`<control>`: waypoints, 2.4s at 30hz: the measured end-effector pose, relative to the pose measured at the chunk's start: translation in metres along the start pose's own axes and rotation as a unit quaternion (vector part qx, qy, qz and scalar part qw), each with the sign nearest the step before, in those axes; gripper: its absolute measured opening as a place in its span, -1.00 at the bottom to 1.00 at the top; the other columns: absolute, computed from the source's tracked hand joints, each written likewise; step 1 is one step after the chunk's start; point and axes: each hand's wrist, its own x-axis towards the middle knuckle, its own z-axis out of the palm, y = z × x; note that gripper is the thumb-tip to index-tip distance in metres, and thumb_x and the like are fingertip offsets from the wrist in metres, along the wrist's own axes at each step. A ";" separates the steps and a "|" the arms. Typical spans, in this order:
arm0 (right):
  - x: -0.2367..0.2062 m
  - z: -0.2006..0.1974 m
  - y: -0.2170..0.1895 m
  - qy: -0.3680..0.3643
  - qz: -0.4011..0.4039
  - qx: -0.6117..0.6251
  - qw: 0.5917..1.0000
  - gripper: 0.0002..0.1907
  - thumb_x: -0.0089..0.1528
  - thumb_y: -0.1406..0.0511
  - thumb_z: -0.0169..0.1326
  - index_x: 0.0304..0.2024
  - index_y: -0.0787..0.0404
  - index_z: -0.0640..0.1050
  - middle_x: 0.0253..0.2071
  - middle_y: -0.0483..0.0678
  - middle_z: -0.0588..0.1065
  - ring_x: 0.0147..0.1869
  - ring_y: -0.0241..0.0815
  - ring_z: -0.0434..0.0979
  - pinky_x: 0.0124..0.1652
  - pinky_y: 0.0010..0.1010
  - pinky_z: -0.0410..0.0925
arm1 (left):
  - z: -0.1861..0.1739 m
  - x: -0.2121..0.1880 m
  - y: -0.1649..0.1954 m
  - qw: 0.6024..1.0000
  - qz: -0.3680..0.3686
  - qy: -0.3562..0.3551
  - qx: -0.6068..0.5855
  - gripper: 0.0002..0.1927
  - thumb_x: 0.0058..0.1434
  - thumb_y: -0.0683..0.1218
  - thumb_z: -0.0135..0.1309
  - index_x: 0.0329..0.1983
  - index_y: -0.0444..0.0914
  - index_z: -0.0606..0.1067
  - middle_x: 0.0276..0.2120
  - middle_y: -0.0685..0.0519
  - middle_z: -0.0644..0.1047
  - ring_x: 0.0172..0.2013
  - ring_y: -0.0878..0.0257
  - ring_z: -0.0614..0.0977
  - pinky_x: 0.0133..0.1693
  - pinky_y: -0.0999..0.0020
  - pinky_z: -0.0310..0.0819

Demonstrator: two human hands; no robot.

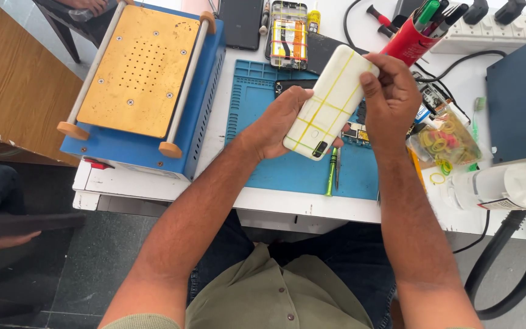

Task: The person assembles a smartphone by placing the internal chassis into a white back cover and securing it with multiple rubber bands. They then handle a separate disassembled phone chassis, inspecting the battery and internal components.

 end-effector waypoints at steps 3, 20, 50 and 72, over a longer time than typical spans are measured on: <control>0.003 -0.005 0.002 -0.004 0.001 0.055 0.998 -0.81 0.53 0.36 0.10 0.14 0.32 0.46 0.07 -0.07 0.50 0.03 -0.40 0.50 0.10 -0.57 0.40 | -0.001 -0.001 0.000 0.999 0.032 0.015 -0.019 -0.35 0.39 0.02 -0.47 0.35 -0.55 0.25 0.02 -0.40 0.55 -0.04 -0.14 0.69 -0.03 -0.02 0.73; -0.004 0.004 -0.009 -0.103 0.049 0.080 0.990 -0.90 0.42 0.49 0.17 -0.05 0.35 0.51 0.01 -0.03 0.52 -0.01 -0.40 0.54 0.04 -0.57 0.46 | -0.024 0.000 -0.012 0.992 0.099 -0.017 -0.081 -0.24 0.40 0.10 -0.53 0.42 -0.58 0.18 0.05 -0.41 0.54 -0.05 -0.21 0.69 0.06 -0.01 0.70; 0.009 0.014 -0.025 -0.401 0.202 -0.358 0.819 -0.79 0.11 0.25 0.34 -0.22 0.17 0.68 -0.26 -0.02 0.59 -0.19 -0.15 0.60 -0.16 -0.27 0.43 | -0.037 -0.007 0.007 0.982 0.186 0.037 -0.015 -0.01 0.34 0.51 -0.44 0.52 -0.31 0.16 0.29 -0.33 0.42 0.25 -0.09 0.56 0.14 -0.02 0.72; 0.018 -0.014 -0.006 -0.110 0.192 -0.050 0.974 -0.90 0.31 0.43 0.14 -0.12 0.30 0.55 -0.22 -0.13 0.59 -0.14 -0.41 0.60 -0.10 -0.60 0.46 | -0.013 0.003 -0.007 0.992 0.007 0.042 0.116 -0.08 0.24 0.36 0.04 0.42 -0.39 0.23 0.18 -0.30 0.44 0.18 0.03 0.56 -0.13 0.09 0.76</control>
